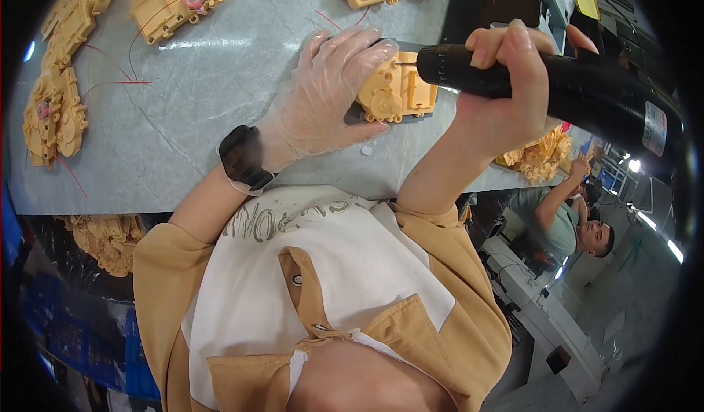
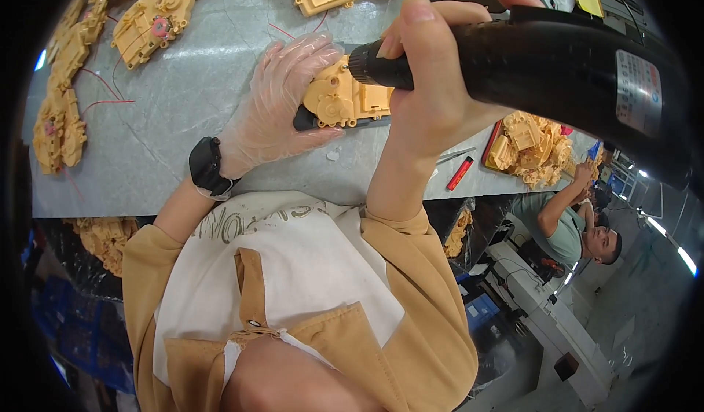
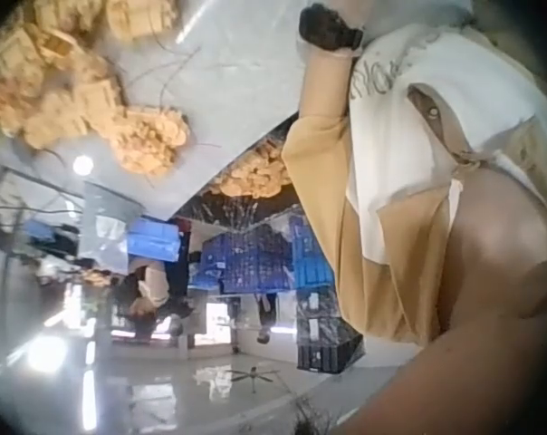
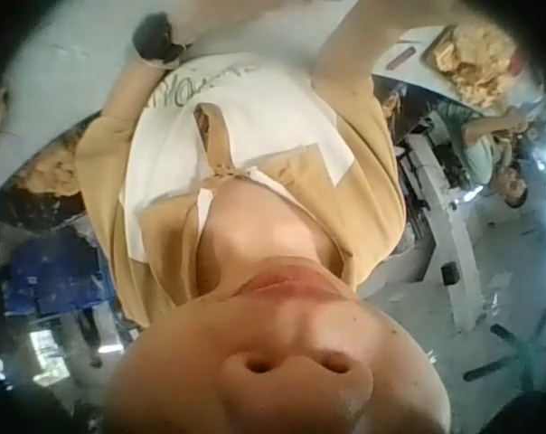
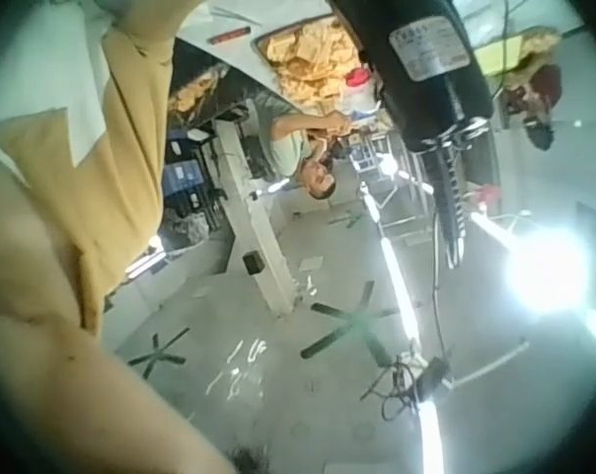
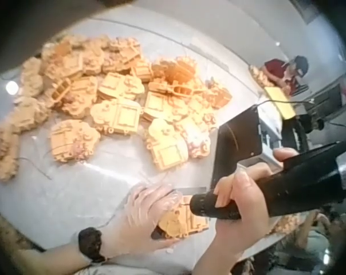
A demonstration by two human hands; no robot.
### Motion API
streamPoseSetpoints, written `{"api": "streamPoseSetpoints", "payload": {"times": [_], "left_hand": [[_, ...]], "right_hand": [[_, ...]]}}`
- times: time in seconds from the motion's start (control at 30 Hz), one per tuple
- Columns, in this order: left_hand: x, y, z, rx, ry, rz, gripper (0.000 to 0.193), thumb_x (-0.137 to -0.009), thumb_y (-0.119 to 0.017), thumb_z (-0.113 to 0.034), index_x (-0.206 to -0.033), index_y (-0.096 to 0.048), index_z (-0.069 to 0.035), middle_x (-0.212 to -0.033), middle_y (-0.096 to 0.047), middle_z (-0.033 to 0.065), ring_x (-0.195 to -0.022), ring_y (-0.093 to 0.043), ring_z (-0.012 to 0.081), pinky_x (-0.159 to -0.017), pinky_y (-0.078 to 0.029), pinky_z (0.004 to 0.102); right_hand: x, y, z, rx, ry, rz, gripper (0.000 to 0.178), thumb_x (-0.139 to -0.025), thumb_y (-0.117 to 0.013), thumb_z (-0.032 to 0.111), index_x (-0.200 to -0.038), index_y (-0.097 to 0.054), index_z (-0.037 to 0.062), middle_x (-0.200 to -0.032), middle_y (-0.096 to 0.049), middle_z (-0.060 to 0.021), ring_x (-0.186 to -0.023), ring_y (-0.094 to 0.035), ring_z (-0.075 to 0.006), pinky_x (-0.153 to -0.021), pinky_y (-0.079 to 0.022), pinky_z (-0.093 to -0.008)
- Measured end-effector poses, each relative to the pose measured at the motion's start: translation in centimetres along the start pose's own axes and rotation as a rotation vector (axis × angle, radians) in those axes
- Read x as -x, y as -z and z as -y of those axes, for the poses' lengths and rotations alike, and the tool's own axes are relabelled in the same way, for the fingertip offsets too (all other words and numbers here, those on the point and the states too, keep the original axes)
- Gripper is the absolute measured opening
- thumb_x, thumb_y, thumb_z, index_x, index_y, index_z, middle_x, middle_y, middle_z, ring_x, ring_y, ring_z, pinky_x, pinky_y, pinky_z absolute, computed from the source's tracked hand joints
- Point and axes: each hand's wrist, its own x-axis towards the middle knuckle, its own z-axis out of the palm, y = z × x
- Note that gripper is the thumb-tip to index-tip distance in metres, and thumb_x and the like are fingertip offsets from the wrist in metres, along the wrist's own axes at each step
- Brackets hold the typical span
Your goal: The person assembles plastic toy parts by placing casings onto a fixture and driving screws into them with an electric screwdriver.
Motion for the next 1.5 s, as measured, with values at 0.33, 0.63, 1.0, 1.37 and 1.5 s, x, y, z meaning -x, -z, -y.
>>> {"api": "streamPoseSetpoints", "payload": {"times": [0.33,0.63,1.0,1.37,1.5], "left_hand": [[0.1,0.1,0.1,0.022,0.016,0.002,0.082,-0.064,-0.076,-0.034,-0.13,-0.034,-0.009,-0.132,-0.038,0.0128,-0.125,-0.034,0.0306,-0.105,-0.022,0.0484],[0.2,-0.1,0.1,0.047,0.013,-0.027,0.084,-0.062,-0.077,-0.032,-0.129,-0.033,-0.011,-0.131,-0.039,0.0117,-0.125,-0.035,0.0297,-0.104,-0.022,0.0499],[0.3,-0.4,0.1,-0.004,0.067,-0.023,0.082,-0.059,-0.078,-0.03,-0.127,-0.035,-0.014,-0.128,-0.04,0.0077,-0.122,-0.036,0.0259,-0.104,-0.019,0.0533],[0.3,-0.5,0.1,-0.027,0.022,-0.051,0.081,-0.06,-0.078,-0.031,-0.127,-0.035,-0.013,-0.124,-0.042,0.0072,-0.119,-0.039,0.0251,-0.103,-0.02,0.0533],[0.3,-0.5,-0.2,-0.045,-0.016,-0.062,0.081,-0.061,-0.077,-0.033,-0.127,-0.035,-0.013,-0.119,-0.045,0.0071,-0.117,-0.041,0.0252,-0.103,-0.021,0.0532]], "right_hand": [[0.1,-1.0,-0.1,0.009,0.009,-0.041,0.052,-0.07,-0.063,-0.005,-0.114,-0.035,-0.0025,-0.061,-0.057,-0.0111,-0.043,-0.051,-0.0147,-0.047,-0.045,-0.0261],[0.5,-1.4,0.1,0.151,0.0,0.047,0.05,-0.073,-0.055,-0.008,-0.118,-0.036,0.003,-0.066,-0.057,-0.0116,-0.045,-0.048,-0.0184,-0.051,-0.044,-0.0351],[0.4,-1.0,-0.4,0.203,0.013,0.118,0.04,-0.073,-0.055,-0.012,-0.107,-0.042,0.0056,-0.065,-0.057,-0.011,-0.045,-0.047,-0.0179,-0.048,-0.043,-0.0345],[0.2,-0.1,-1.1,0.077,0.019,0.102,0.038,-0.073,-0.056,-0.011,-0.104,-0.043,0.0071,-0.064,-0.058,-0.0103,-0.045,-0.048,-0.0174,-0.05,-0.044,-0.0346],[1.0,-0.1,-0.8,0.027,0.067,0.048,0.039,-0.071,-0.059,-0.011,-0.103,-0.042,0.005,-0.065,-0.058,-0.0103,-0.045,-0.049,-0.0168,-0.049,-0.045,-0.0336]]}}
